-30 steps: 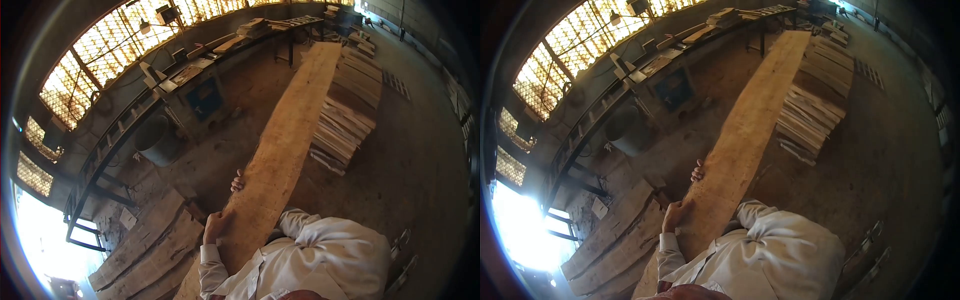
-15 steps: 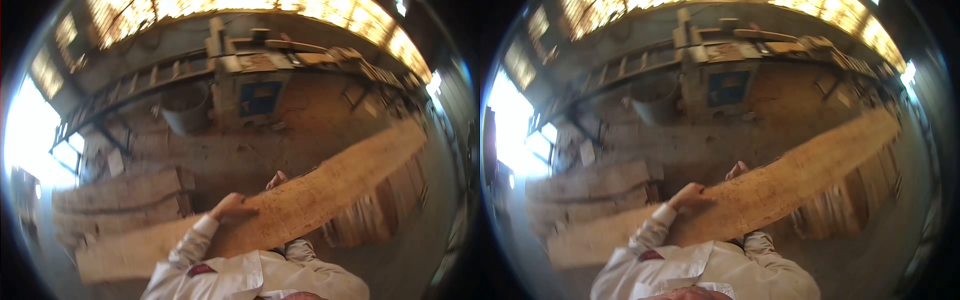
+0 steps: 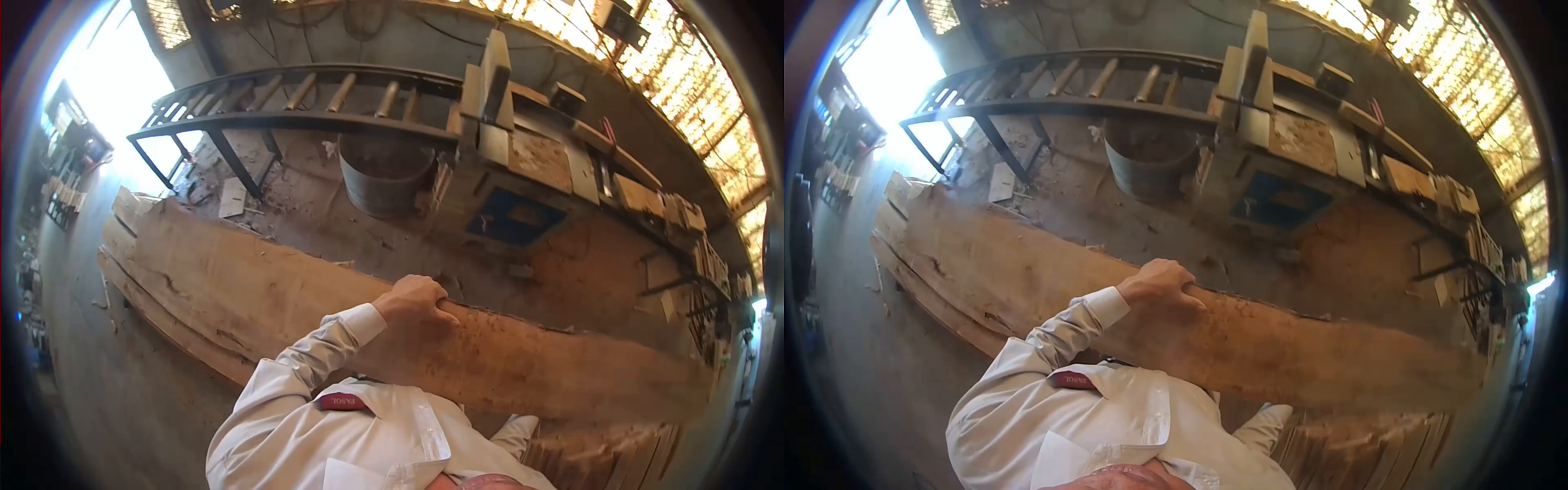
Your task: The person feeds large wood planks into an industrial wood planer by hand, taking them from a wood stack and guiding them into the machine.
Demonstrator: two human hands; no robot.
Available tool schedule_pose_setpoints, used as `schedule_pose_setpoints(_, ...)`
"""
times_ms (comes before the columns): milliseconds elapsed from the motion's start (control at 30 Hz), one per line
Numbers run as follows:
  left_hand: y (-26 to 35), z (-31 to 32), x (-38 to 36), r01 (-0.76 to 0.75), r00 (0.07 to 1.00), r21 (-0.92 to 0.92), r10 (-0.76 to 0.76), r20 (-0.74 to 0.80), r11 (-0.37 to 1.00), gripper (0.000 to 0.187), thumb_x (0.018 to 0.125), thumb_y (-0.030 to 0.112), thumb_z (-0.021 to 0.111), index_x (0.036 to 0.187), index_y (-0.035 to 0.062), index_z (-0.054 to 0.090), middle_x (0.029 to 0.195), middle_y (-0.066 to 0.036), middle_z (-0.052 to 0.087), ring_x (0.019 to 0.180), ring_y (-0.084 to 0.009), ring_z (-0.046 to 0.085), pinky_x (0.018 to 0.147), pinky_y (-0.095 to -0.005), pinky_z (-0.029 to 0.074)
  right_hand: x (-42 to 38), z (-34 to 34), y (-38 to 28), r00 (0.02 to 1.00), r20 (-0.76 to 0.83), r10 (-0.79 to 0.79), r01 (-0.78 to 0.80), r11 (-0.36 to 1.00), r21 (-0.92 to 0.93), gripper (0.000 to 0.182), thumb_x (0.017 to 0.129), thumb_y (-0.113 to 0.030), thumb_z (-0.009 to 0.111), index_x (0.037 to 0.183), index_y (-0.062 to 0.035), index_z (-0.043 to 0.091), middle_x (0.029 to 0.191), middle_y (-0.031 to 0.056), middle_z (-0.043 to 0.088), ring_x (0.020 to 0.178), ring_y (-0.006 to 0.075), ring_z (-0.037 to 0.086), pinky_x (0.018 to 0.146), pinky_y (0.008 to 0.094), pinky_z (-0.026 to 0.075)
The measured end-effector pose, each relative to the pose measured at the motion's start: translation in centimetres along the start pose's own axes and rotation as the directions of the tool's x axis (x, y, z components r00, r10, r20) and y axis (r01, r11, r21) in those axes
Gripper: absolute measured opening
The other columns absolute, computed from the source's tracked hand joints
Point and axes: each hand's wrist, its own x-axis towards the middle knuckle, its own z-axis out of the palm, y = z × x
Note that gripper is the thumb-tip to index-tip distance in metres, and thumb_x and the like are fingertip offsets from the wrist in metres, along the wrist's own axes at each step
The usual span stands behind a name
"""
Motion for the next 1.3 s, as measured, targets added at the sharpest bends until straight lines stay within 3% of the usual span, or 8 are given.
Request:
schedule_pose_setpoints(300,-1.6,-11.3,14.8,-0.105,0.989,0.04,0.109,-0.096,0.994,0.066,0.078,0.068,0.069,0.085,0.0026,0.073,0.079,-0.02,0.069,0.083,-0.0414,0.066,0.074,-0.0494,0.05,20.1,5.4,-0.3,0.982,-0.131,0.135,-0.15,0.981,-0.119,0.057,0.107,-0.045,0.038,0.149,-0.0079,0.043,0.125,0.0111,0.059,0.116,0.0283,0.055,0.101,0.0459,0.043)
schedule_pose_setpoints(533,-6.7,-14.8,22.8,-0.091,0.996,-0.021,0.091,-0.013,0.996,0.073,0.073,0.073,0.07,0.082,0.001,0.074,0.077,-0.02,0.069,0.083,-0.0388,0.068,0.075,-0.0446,0.052,30.4,8.3,3.8,0.965,-0.203,0.168,-0.211,0.954,-0.212,0.057,0.106,-0.045,0.038,0.15,-0.008,0.043,0.127,0.0115,0.059,0.118,0.0289,0.054,0.102,0.046,0.043)
schedule_pose_setpoints(633,-9.1,-17.5,24.2,-0.102,0.995,-0.041,0.102,0.004,0.994,0.071,0.071,0.071,0.072,0.082,0.0012,0.074,0.076,-0.02,0.069,0.083,-0.0384,0.069,0.074,-0.0446,0.052,32.9,8.5,6.0,0.958,-0.248,0.141,-0.203,0.947,-0.247,0.058,0.106,-0.046,0.038,0.15,-0.008,0.043,0.128,0.0116,0.058,0.118,0.0292,0.054,0.103,0.0461,0.043)
schedule_pose_setpoints(833,-17.0,-24.7,25.6,-0.113,0.988,-0.037,0.108,-0.109,0.993,0.069,0.069,0.069,0.074,0.082,0.0011,0.075,0.076,-0.02,0.069,0.078,-0.0399,0.068,0.07,-0.0464,0.052,36.0,10.2,10.3,0.936,-0.352,0.03,-0.154,0.931,-0.331,0.058,0.106,-0.046,0.039,0.15,-0.008,0.042,0.13,0.0119,0.058,0.12,0.0297,0.053,0.104,0.0462,0.042)
schedule_pose_setpoints(1033,-24.3,-28.7,27.3,-0.082,0.996,0.015,0.083,-0.043,0.996,0.07,0.076,0.072,0.067,0.082,0.0034,0.076,0.079,-0.02,0.07,0.081,-0.0405,0.069,0.072,-0.0488,0.053,36.4,11.1,13.2,0.9,-0.425,-0.095,-0.057,0.942,-0.332,0.059,0.106,-0.046,0.039,0.15,-0.0081,0.042,0.133,0.0122,0.057,0.122,0.0302,0.053,0.105,0.0462,0.042)
schedule_pose_setpoints(1300,-27.0,-34.4,29.3,-0.019,0.999,0.132,0.024,-0.031,0.991,0.064,0.08,0.069,0.065,0.081,0.0064,0.074,0.078,-0.02,0.069,0.079,-0.0408,0.068,0.071,-0.0509,0.053,36.7,9.3,13.7,0.833,-0.477,-0.28,0.162,0.948,-0.273,0.059,0.106,-0.047,0.039,0.151,-0.0081,0.042,0.136,0.0126,0.056,0.124,0.0309,0.052,0.106,0.0463,0.042)
